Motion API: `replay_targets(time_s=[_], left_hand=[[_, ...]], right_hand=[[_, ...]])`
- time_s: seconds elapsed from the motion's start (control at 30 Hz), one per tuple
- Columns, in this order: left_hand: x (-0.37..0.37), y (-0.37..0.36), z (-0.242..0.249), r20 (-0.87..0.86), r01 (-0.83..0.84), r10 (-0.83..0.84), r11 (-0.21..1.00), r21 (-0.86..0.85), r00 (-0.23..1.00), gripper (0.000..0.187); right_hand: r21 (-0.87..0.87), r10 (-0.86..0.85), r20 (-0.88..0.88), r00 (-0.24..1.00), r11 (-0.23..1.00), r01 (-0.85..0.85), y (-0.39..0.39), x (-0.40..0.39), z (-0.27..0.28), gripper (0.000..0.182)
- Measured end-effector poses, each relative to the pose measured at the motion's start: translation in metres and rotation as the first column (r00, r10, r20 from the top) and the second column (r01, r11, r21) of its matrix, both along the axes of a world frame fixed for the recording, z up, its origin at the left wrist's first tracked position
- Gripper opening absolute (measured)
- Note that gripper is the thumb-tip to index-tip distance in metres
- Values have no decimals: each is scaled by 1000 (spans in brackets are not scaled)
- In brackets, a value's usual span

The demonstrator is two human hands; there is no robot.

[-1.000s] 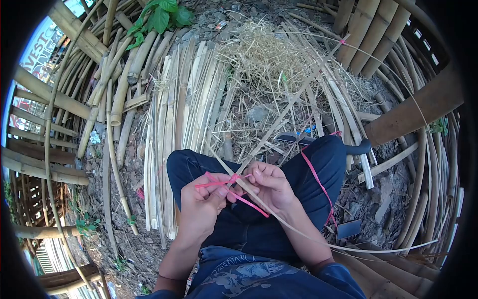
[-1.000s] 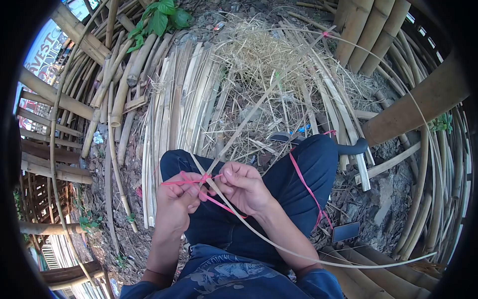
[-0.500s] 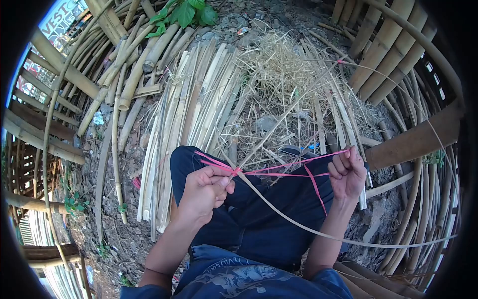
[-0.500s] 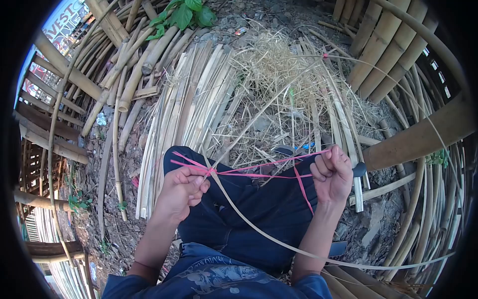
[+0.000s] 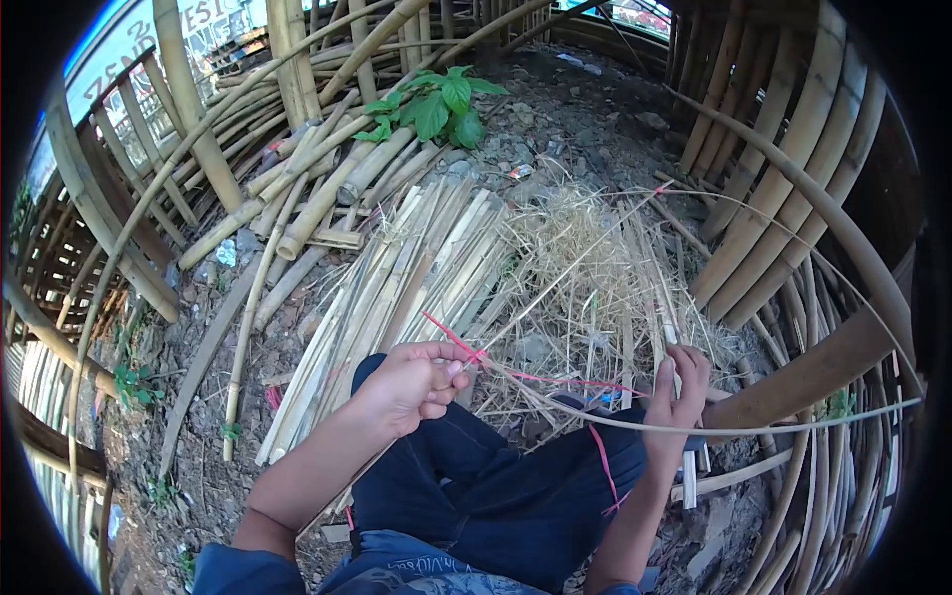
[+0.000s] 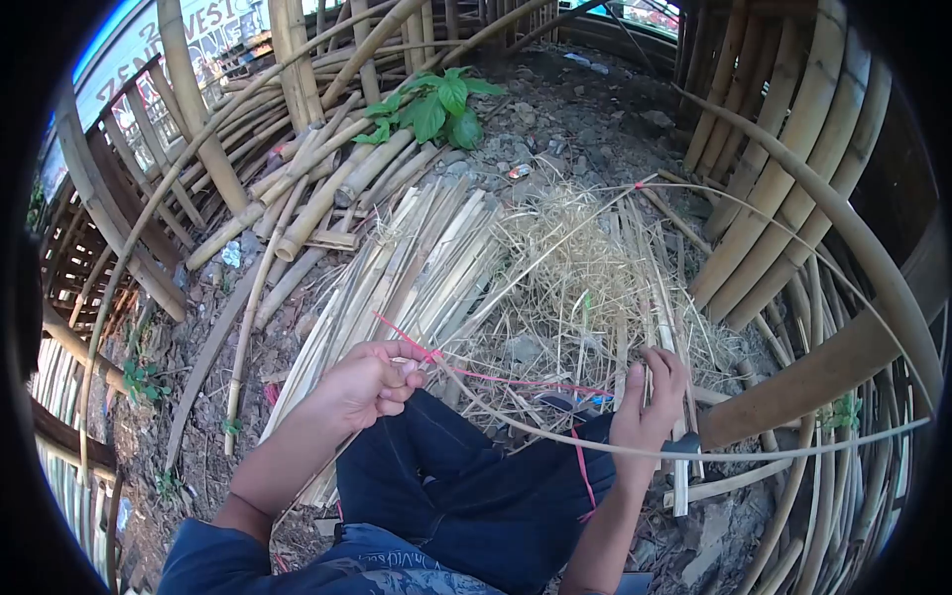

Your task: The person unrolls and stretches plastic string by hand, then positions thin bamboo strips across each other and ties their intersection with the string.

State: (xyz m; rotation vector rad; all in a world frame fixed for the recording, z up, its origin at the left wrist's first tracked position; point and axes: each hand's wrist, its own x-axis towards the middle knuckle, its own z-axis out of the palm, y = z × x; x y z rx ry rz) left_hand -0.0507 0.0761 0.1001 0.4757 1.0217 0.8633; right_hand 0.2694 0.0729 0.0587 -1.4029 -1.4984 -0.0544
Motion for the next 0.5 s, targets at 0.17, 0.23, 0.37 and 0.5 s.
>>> replay_targets(time_s=[0.17,0.23,0.37,0.5], left_hand=[[-14,32,27,223,116,-122,992,39,967,40],[-16,32,38,296,165,-173,985,54,939,39],[-21,29,43,479,239,-226,970,36,848,40],[-31,27,31,539,247,-243,967,65,806,50]], right_hand=[[149,340,74,937,926,-348,8,-85,45,31],[239,335,164,928,899,-367,17,-114,60,31],[95,467,-35,883,882,-462,20,-143,62,28],[-143,606,-234,760,752,-643,7,-146,69,21]])
